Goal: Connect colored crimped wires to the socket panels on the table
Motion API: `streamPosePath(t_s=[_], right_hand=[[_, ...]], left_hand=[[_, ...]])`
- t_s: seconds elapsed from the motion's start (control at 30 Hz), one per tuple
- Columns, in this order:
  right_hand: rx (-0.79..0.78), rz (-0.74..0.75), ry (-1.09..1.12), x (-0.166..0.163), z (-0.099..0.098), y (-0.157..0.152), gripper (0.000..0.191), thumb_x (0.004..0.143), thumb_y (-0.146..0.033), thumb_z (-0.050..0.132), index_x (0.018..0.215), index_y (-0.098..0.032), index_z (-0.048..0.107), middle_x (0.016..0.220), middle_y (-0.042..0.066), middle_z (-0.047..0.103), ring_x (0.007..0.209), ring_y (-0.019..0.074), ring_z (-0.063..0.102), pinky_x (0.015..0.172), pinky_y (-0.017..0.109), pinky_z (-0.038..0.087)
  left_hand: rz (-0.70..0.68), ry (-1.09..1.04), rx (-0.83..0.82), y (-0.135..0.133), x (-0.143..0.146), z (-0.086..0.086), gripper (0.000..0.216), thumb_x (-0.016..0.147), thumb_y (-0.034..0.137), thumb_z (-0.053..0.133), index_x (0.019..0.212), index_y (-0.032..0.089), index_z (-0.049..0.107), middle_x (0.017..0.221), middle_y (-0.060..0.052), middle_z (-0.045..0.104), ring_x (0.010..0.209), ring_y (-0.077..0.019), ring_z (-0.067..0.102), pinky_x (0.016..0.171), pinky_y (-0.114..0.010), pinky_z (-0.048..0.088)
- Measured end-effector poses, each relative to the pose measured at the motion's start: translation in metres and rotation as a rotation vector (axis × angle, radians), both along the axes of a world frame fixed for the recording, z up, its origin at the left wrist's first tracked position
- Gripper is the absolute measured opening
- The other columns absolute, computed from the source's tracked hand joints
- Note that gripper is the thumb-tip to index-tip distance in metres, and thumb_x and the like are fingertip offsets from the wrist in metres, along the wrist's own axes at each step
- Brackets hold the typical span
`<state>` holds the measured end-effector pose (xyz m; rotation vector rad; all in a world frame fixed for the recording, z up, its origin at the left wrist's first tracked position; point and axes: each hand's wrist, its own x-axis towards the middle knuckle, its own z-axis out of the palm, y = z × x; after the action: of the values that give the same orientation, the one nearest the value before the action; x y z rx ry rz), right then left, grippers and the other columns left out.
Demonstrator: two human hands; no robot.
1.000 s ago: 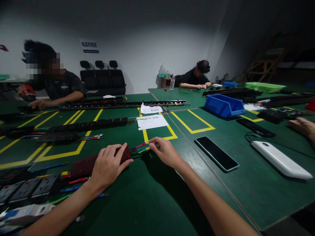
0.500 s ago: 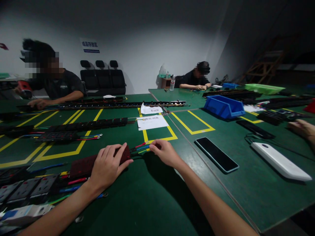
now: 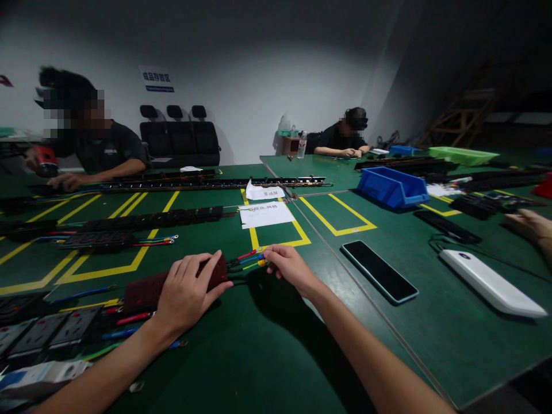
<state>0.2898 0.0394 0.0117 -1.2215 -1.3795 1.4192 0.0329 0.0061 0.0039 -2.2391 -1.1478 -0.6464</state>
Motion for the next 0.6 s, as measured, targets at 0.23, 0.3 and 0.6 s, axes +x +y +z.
streamPosePath(t_s=[0.23, 0.3, 0.6], right_hand=[[-0.040, 0.035, 0.087, 0.001, -0.001, 0.000, 0.038, 0.077, -0.053, 0.072, 0.083, -0.018, 0.061, 0.076, -0.001, 0.058, 0.062, 0.0091, 0.051, 0.049, 0.021, 0.030], [-0.040, 0.061, 0.076, 0.003, -0.002, 0.000, 0.040, 0.077, -0.056, 0.072, 0.084, -0.018, 0.060, 0.077, -0.001, 0.058, 0.062, 0.0095, 0.051, 0.049, 0.021, 0.030], [-0.045, 0.080, 0.066, 0.008, -0.009, 0.003, 0.051, 0.075, -0.064, 0.074, 0.093, -0.017, 0.065, 0.075, 0.000, 0.058, 0.061, 0.0094, 0.051, 0.048, 0.020, 0.033]], left_hand=[[-0.030, -0.009, 0.023, -0.001, -0.001, 0.000, 0.064, 0.097, 0.058, 0.049, 0.133, 0.005, 0.061, 0.107, -0.019, 0.065, 0.098, -0.0309, 0.060, 0.081, -0.044, 0.046], [-0.029, -0.004, 0.013, -0.002, -0.001, 0.000, 0.065, 0.098, 0.058, 0.048, 0.134, 0.005, 0.060, 0.107, -0.019, 0.065, 0.099, -0.0310, 0.060, 0.081, -0.044, 0.046], [-0.003, 0.000, -0.020, -0.002, 0.001, 0.000, 0.065, 0.098, 0.058, 0.047, 0.133, 0.006, 0.060, 0.109, -0.019, 0.065, 0.100, -0.0307, 0.060, 0.082, -0.044, 0.047]])
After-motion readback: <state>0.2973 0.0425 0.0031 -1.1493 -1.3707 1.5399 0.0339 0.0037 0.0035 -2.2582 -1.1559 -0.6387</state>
